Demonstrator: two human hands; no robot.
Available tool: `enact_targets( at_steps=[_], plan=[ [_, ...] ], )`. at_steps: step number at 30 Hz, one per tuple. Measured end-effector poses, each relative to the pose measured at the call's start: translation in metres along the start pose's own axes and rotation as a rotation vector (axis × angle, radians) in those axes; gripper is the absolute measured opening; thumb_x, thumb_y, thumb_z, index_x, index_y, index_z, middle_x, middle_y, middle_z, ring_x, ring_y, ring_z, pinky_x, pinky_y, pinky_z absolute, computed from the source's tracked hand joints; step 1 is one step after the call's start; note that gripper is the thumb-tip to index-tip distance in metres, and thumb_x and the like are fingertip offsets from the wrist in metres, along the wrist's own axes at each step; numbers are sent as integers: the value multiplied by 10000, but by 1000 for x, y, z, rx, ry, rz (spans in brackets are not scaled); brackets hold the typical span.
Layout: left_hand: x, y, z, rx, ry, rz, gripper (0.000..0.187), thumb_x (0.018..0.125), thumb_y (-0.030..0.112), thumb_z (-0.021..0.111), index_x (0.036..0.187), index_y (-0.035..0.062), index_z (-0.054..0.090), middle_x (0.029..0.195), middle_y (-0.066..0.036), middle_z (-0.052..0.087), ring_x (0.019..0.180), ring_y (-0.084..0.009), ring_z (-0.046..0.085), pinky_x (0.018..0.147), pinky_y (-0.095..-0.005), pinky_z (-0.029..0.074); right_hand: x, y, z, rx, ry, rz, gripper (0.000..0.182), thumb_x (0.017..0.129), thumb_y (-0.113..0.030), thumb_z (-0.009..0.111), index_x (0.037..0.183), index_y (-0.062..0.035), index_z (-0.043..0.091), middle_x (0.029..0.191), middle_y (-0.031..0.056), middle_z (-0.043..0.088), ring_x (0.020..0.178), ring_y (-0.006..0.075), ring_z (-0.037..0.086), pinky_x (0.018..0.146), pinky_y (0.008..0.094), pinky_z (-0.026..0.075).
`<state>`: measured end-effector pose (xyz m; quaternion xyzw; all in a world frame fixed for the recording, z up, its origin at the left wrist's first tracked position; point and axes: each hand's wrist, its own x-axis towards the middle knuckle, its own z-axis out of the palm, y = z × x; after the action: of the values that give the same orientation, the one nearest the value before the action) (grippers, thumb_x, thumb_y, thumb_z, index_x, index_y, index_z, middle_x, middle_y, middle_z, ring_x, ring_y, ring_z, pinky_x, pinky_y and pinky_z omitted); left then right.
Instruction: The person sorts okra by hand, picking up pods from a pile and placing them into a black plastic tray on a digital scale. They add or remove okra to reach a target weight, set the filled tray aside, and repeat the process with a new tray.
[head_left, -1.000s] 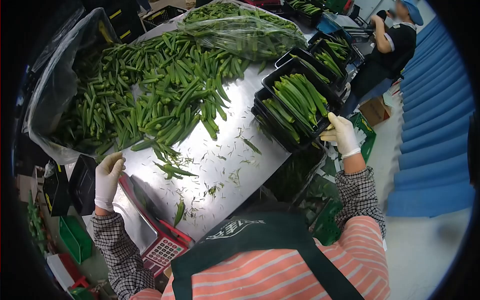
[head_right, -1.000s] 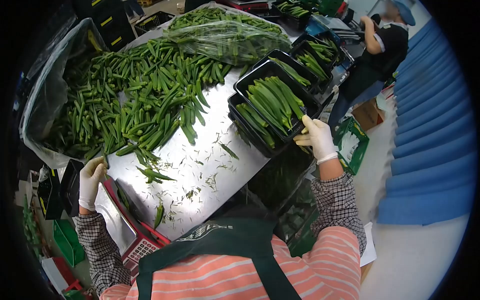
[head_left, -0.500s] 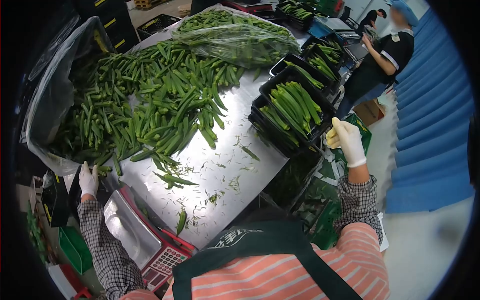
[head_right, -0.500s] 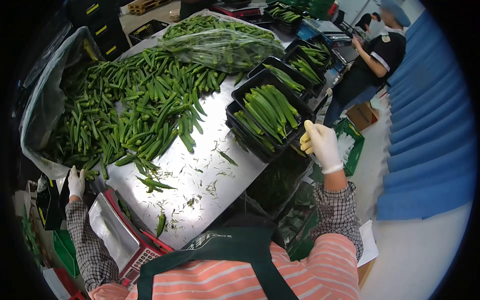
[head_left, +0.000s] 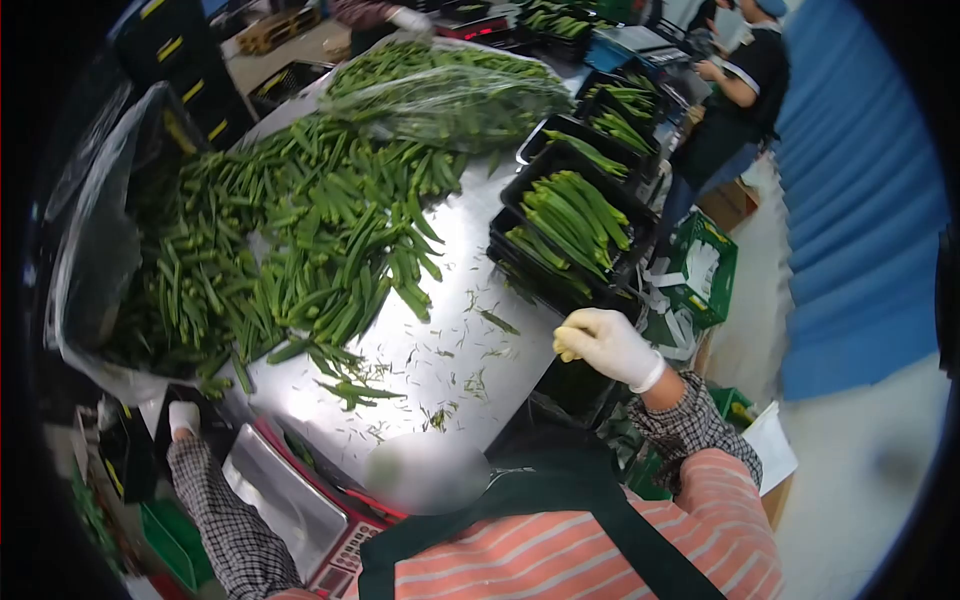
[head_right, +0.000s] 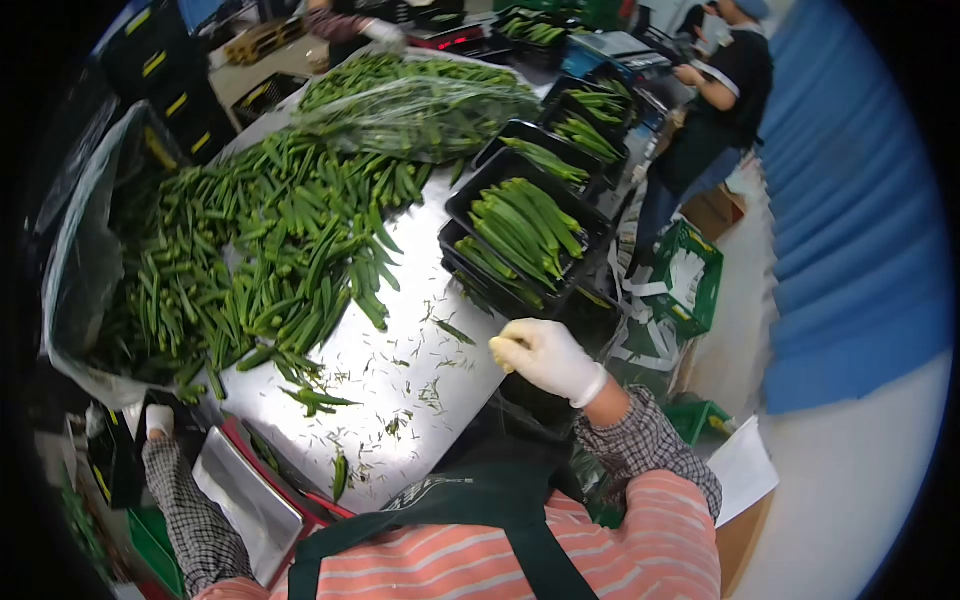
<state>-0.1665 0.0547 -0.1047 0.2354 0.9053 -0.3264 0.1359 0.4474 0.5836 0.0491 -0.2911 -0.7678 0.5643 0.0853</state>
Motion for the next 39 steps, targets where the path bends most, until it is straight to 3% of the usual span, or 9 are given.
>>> enact_targets(
  at_steps=[6, 8, 12, 16, 19, 24, 29, 34, 39],
  plan=[
    [-90, 38, -93, -655, 263, -501, 459, 670, 265, 717, 950, -88, 627, 980, -284, 626, 960, -360, 618, 818, -386, 499, -4, 0, 38, -224, 14, -271, 250, 862, -230, 581, 787, 4, 625, 710, 119, 617, 642, 212, 601, 608, 307, 472],
    [-98, 19, -108, -624, 377, -461, 395, 691, 202, 681, 942, -97, 623, 923, -270, 645, 881, -344, 642, 757, -384, 491, -8, 0, 47, -292, -36, -283, 228, 872, -211, 585, 810, 3, 631, 710, 83, 617, 627, 143, 600, 591, 280, 473],
    [-187, 5, -158, -806, 540, -293, 307, 757, 204, 630, 884, -73, 595, 830, -228, 645, 801, -371, 629, 706, -396, 472, -13, 21, 66, -215, -77, -221, 294, 847, -281, 583, 803, 5, 632, 724, 150, 620, 649, 278, 593, 631, 357, 470],
    [-296, 32, -152, -701, 611, -231, 288, 745, 184, 611, 848, -82, 569, 818, -257, 612, 788, -404, 601, 719, -425, 455, 18, 76, 90, -17, -52, -141, 273, 845, -260, 591, 808, 7, 634, 714, 108, 631, 616, 161, 593, 609, 309, 474],
    [-359, 58, -106, -583, 545, -264, 277, 714, 181, 624, 805, -75, 573, 829, -266, 610, 797, -414, 595, 721, -441, 453, 54, 103, 95, 319, -23, 55, 261, 871, -204, 597, 1050, -15, 600, 846, 23, 614, 696, 91, 546, 610, 244, 457],
    [-418, 105, -48, -612, 330, -417, 299, 602, 223, 709, 766, -15, 631, 766, -219, 637, 746, -377, 619, 691, -435, 483, 102, 134, 86, 238, 102, 12, 504, 838, -275, 618, 1213, 41, 499, 1096, 163, 598, 918, 201, 601, 787, 293, 477],
    [-419, 163, -133, -926, 449, -396, 566, 642, 116, 752, 1138, -45, 531, 1103, -163, 568, 963, -271, 569, 844, -332, 453, 127, 139, 63, 109, 82, -93, 647, 814, -303, 633, 1293, 74, 417, 1223, 247, 533, 1126, 287, 535, 968, 319, 400],
    [-353, 307, -290, -1096, 837, 547, 686, 634, -26, 707, 1274, -2, 463, 1277, -161, 489, 1210, -299, 455, 1023, -360, 342, 127, 146, 57, -105, 55, -212, 792, 805, -368, 609, 1390, 38, 261, 1369, 313, 346, 1307, 357, 333, 1079, 340, 260],
    [-292, 448, -424, -698, 888, 1210, 860, 671, 486, 727, 1350, 68, 408, 1428, -236, 276, 1305, -422, 276, 1065, -520, 229, 138, 149, 46, -119, 136, -454, 785, 821, -260, 597, 1418, 20, 170, 1446, 280, 189, 1362, 369, 186, 1116, 389, 177]
  ],
)
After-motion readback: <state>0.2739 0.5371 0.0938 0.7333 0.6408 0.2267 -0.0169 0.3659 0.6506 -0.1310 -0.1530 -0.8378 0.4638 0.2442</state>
